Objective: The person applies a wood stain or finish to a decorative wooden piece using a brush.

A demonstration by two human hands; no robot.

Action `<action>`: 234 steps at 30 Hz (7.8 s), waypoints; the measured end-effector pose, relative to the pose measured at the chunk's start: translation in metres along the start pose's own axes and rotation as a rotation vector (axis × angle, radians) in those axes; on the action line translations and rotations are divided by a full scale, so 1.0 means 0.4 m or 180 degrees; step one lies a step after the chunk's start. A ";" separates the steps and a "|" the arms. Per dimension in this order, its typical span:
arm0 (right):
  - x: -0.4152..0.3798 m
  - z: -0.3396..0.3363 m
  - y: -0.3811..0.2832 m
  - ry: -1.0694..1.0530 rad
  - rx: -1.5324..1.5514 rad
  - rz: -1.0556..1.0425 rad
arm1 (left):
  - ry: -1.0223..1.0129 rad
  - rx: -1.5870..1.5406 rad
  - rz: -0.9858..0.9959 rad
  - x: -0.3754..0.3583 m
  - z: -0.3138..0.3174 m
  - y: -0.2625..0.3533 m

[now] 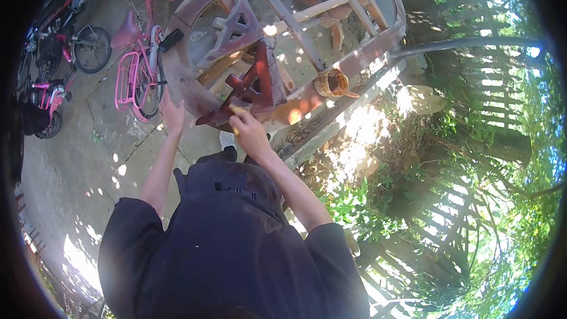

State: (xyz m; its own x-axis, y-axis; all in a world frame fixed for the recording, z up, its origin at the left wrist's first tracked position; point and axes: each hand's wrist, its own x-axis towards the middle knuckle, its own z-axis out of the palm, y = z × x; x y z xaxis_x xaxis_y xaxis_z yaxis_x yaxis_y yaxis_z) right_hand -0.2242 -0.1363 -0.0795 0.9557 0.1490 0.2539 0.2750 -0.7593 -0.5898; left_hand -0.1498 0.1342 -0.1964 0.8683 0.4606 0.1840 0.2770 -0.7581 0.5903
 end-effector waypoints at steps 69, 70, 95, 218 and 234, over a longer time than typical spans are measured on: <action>0.019 0.047 0.056 0.0277 0.2494 0.2017 | -0.2746 -0.2897 -0.2310 -0.183 -0.059 -0.095; 0.008 -0.002 0.108 0.0397 0.2513 0.2058 | -0.2751 -0.2885 -0.2271 -0.184 -0.062 -0.093; -0.050 -0.100 0.122 0.0676 0.0689 0.0993 | -0.1873 -0.0922 0.1575 -0.157 -0.111 0.016; 0.403 -1.114 1.074 0.0895 0.3033 0.1951 | 0.0397 -0.2625 -0.1992 -0.010 0.407 0.748; 0.587 -1.367 1.605 0.0165 0.3431 0.1846 | -0.0006 -0.4396 -0.2302 -0.029 0.658 1.454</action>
State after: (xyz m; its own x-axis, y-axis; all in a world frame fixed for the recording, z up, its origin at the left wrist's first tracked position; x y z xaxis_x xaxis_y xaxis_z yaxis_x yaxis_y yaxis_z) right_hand 0.1193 -0.9350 0.0205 0.9670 -0.0808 -0.2418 -0.2203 0.2119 -0.9521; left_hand 0.1094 -0.4336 -0.0619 0.7229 0.5255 -0.4486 0.0429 0.6138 0.7883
